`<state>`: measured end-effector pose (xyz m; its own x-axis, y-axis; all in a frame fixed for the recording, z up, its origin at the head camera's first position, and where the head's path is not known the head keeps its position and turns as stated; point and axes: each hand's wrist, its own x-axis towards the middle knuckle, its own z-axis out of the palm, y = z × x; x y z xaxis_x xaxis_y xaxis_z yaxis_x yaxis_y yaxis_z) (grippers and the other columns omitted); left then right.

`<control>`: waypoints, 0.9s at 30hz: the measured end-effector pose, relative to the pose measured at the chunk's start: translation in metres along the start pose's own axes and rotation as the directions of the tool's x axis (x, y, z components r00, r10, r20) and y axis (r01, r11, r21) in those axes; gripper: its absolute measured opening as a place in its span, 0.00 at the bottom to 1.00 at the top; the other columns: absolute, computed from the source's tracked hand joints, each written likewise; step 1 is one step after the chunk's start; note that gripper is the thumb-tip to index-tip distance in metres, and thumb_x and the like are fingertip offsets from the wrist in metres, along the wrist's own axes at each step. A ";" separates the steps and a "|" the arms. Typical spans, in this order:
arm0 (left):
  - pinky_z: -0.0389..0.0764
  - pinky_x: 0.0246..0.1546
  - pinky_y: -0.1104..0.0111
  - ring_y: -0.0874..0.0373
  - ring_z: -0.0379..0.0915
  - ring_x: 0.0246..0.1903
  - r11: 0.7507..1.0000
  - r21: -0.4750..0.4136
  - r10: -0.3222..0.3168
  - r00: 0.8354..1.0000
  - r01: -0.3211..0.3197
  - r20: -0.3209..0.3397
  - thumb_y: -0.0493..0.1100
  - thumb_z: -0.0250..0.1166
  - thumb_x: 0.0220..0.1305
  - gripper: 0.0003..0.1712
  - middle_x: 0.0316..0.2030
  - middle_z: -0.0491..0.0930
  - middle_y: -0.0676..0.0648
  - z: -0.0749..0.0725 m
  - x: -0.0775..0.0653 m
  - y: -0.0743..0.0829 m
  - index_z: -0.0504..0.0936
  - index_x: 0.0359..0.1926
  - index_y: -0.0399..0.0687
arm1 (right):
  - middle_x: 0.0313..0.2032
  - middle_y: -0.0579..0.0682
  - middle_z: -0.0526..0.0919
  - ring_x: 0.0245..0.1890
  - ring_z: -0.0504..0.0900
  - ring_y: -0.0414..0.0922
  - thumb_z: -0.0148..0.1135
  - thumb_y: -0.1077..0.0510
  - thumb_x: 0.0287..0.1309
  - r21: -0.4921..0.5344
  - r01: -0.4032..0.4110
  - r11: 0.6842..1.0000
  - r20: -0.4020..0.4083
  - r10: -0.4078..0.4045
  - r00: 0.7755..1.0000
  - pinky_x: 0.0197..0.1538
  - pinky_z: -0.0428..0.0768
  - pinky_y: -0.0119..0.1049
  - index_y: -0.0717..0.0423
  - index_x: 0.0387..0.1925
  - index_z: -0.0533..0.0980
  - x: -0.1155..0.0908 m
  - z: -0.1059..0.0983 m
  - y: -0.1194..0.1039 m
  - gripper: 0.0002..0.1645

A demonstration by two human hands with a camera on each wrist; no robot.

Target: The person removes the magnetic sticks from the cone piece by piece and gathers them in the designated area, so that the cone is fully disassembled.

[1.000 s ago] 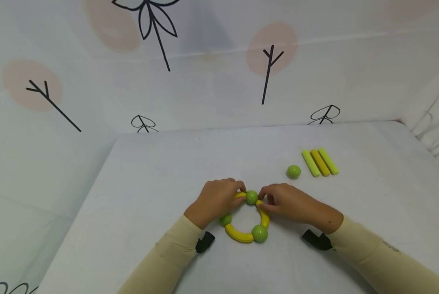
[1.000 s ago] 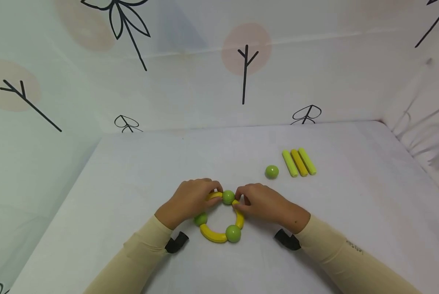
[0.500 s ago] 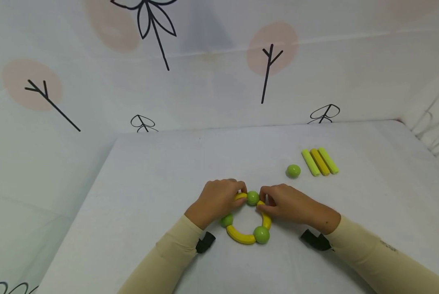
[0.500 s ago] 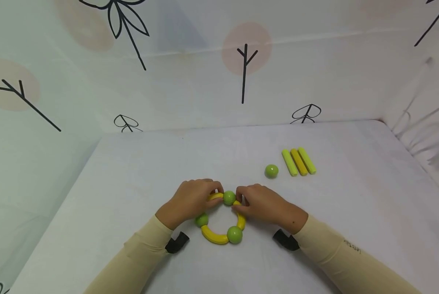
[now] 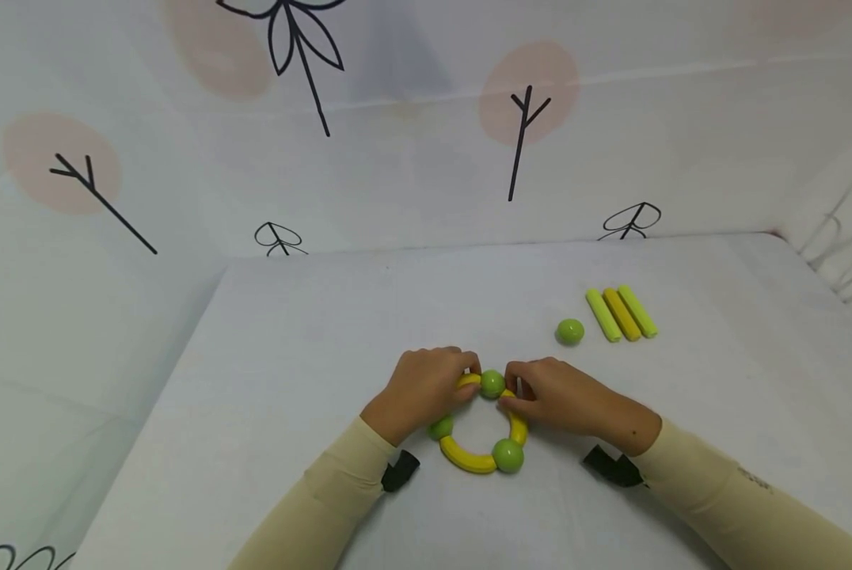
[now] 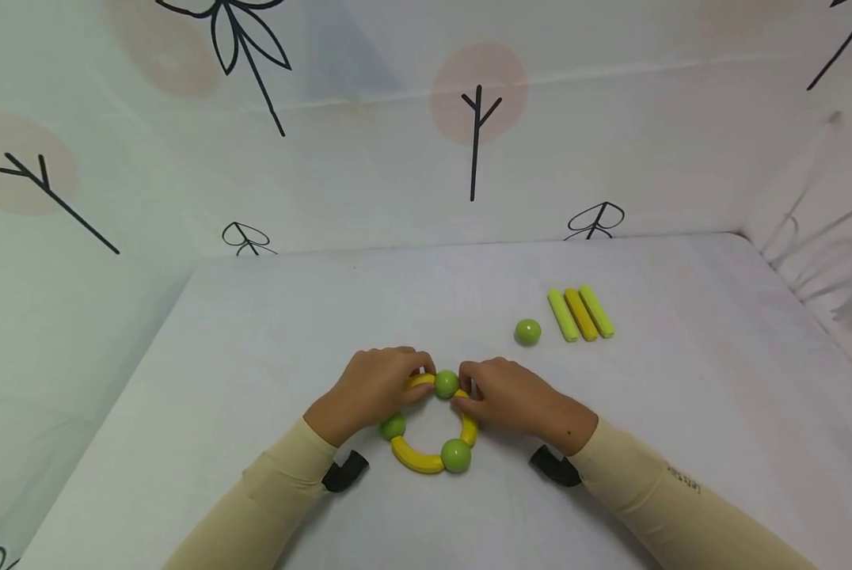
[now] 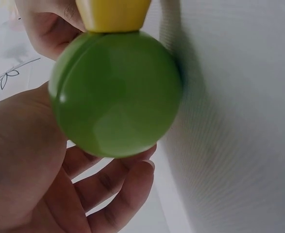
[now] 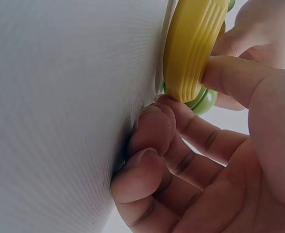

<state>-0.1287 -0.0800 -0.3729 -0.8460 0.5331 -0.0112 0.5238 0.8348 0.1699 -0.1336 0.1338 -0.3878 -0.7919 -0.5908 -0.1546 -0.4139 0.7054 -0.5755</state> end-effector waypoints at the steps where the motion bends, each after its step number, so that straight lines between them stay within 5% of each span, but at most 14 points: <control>1: 0.70 0.24 0.74 0.66 0.71 0.25 1.000 0.003 -0.001 1.000 0.001 0.001 0.54 0.65 0.68 0.12 0.39 0.86 0.56 0.000 0.000 0.000 0.85 0.46 0.56 | 0.20 0.40 0.74 0.20 0.69 0.36 0.67 0.50 0.63 0.000 -0.001 1.000 -0.001 0.001 1.000 0.25 0.69 0.29 0.49 0.32 0.75 0.000 0.000 0.000 0.10; 27: 0.69 0.21 0.75 0.66 0.69 0.22 0.999 0.031 -0.006 1.000 0.007 -0.027 0.51 0.66 0.67 0.09 0.37 0.86 0.55 0.004 0.001 0.000 0.85 0.45 0.56 | 0.21 0.41 0.75 0.22 0.71 0.36 0.66 0.54 0.62 -0.020 -0.018 1.000 -0.012 0.017 1.000 0.27 0.72 0.30 0.50 0.30 0.75 0.000 0.000 0.000 0.08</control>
<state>-0.1289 -0.0794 -0.3770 -0.8517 0.5239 0.0141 0.5205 0.8425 0.1389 -0.1332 0.1338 -0.3875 -0.8045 -0.5735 -0.1548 -0.4085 0.7233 -0.5568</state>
